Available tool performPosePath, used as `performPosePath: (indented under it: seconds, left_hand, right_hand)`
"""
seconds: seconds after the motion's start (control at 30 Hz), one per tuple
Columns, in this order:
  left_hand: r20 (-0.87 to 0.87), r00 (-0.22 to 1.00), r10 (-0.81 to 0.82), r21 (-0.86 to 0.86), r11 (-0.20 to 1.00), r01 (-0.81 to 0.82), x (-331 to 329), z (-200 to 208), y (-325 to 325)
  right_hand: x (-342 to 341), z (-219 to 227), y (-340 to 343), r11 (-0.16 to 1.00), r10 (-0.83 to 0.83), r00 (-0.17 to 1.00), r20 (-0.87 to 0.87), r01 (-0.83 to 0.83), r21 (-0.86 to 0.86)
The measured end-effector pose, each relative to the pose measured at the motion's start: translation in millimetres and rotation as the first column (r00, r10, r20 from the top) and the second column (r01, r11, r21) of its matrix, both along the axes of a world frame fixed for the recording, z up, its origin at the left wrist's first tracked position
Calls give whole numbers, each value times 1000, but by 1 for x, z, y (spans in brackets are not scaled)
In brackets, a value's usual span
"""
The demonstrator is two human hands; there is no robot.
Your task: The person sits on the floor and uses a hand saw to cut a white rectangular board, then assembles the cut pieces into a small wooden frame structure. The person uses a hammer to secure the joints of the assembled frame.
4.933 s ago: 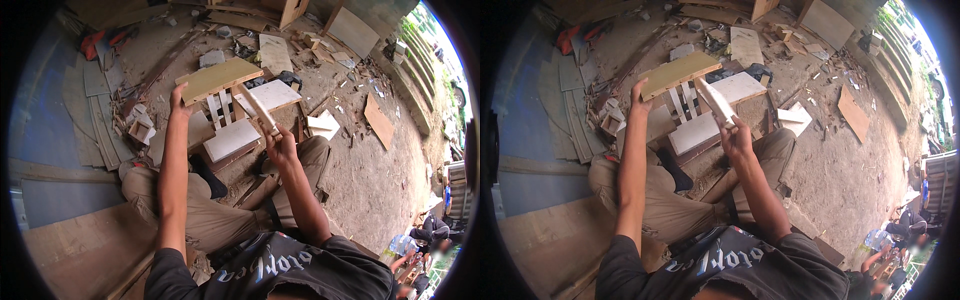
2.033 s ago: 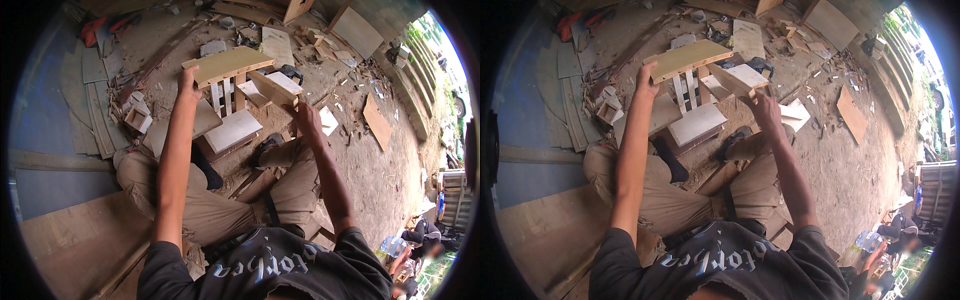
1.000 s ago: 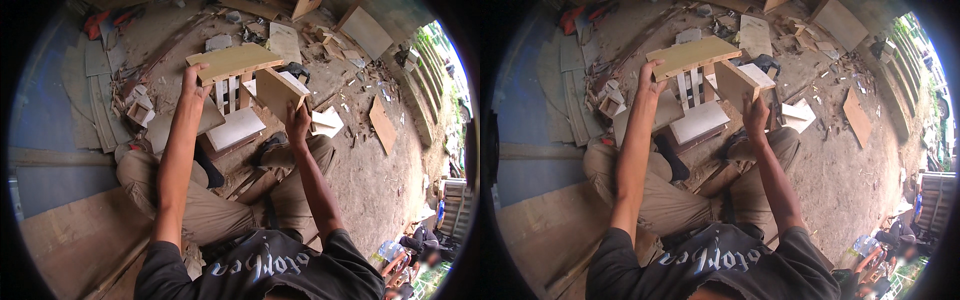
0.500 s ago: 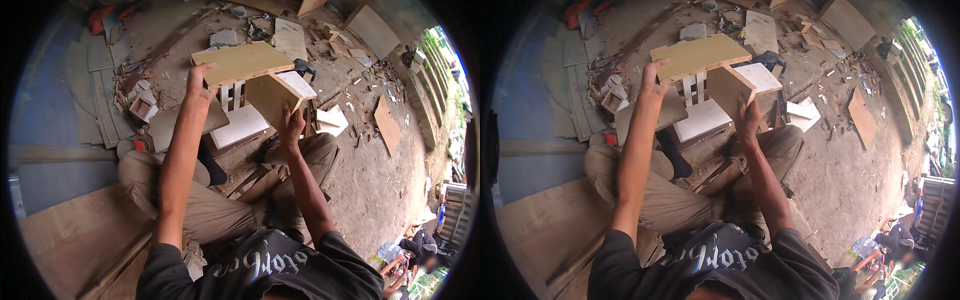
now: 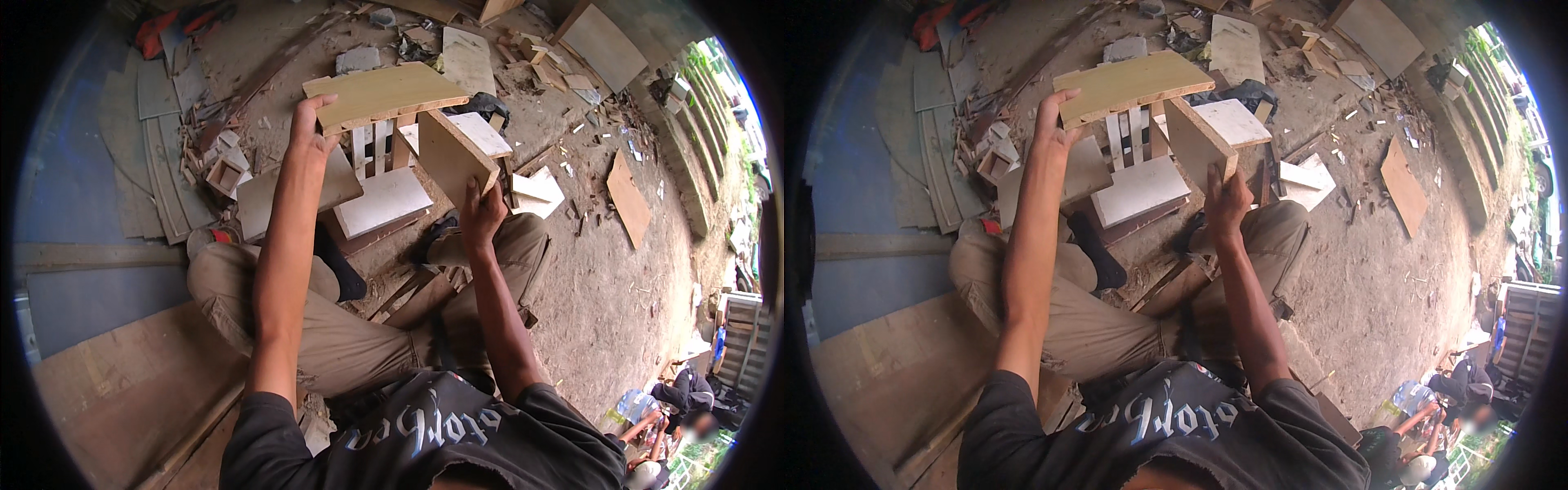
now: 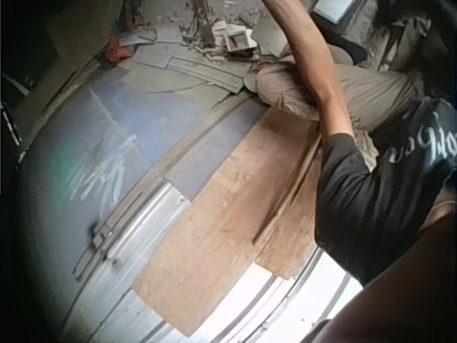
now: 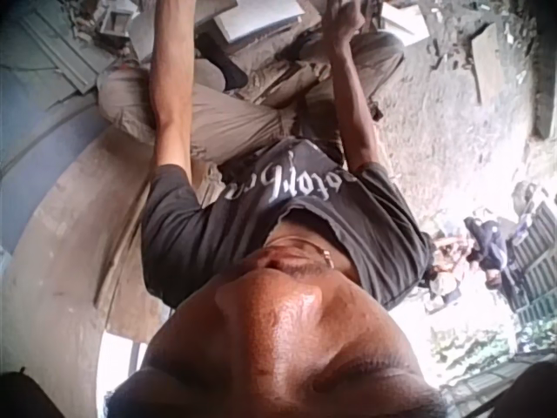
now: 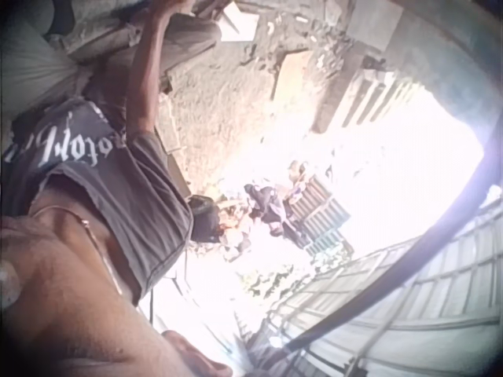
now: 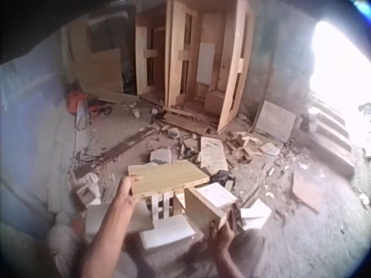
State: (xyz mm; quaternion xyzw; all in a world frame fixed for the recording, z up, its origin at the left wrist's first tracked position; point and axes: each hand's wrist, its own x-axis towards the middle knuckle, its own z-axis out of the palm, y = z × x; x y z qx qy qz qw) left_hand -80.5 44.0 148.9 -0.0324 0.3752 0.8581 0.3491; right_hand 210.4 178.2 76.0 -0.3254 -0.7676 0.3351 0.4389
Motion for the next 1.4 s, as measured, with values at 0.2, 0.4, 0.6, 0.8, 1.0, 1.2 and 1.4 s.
performPosePath:
  seconds: [0.2, 0.4, 0.6, 0.8, 1.0, 1.2, 1.4]
  left_hand:
    - [-27, 999, -23, -2, 1000, 23, -2, 0, 2]
    - [-4, 999, -42, 30, 999, 42, -3, -4, 0]
    - [43, 999, 11, -25, 1000, -10, 3, 0, 0]
    - [-13, 1000, 9, -44, 999, -9, -5, 3, 2]
    - [39, 999, -30, 0, 1000, 30, -17, -3, -5]
    - [61, 998, 16, -14, 1000, -15, -13, -2, -10]
    - [54, 998, -14, 14, 1000, 13, -15, -7, -18]
  right_hand:
    - [-7, -1, -9, 998, -44, 997, -69, 46, 35]
    - [-10, -8, -2, 998, -56, 998, -36, 56, 6]
    - [-12, -2, -3, 995, -66, 993, -93, 73, 72]
    - [-9, 5, 5, 993, -42, 999, -30, 45, 108]
    - [-18, 9, 3, 982, -31, 995, -91, 47, 183]
    - [-20, 9, 1, 973, -28, 999, -44, 37, 227]
    - [-20, 9, -2, 977, -13, 994, -111, 36, 208]
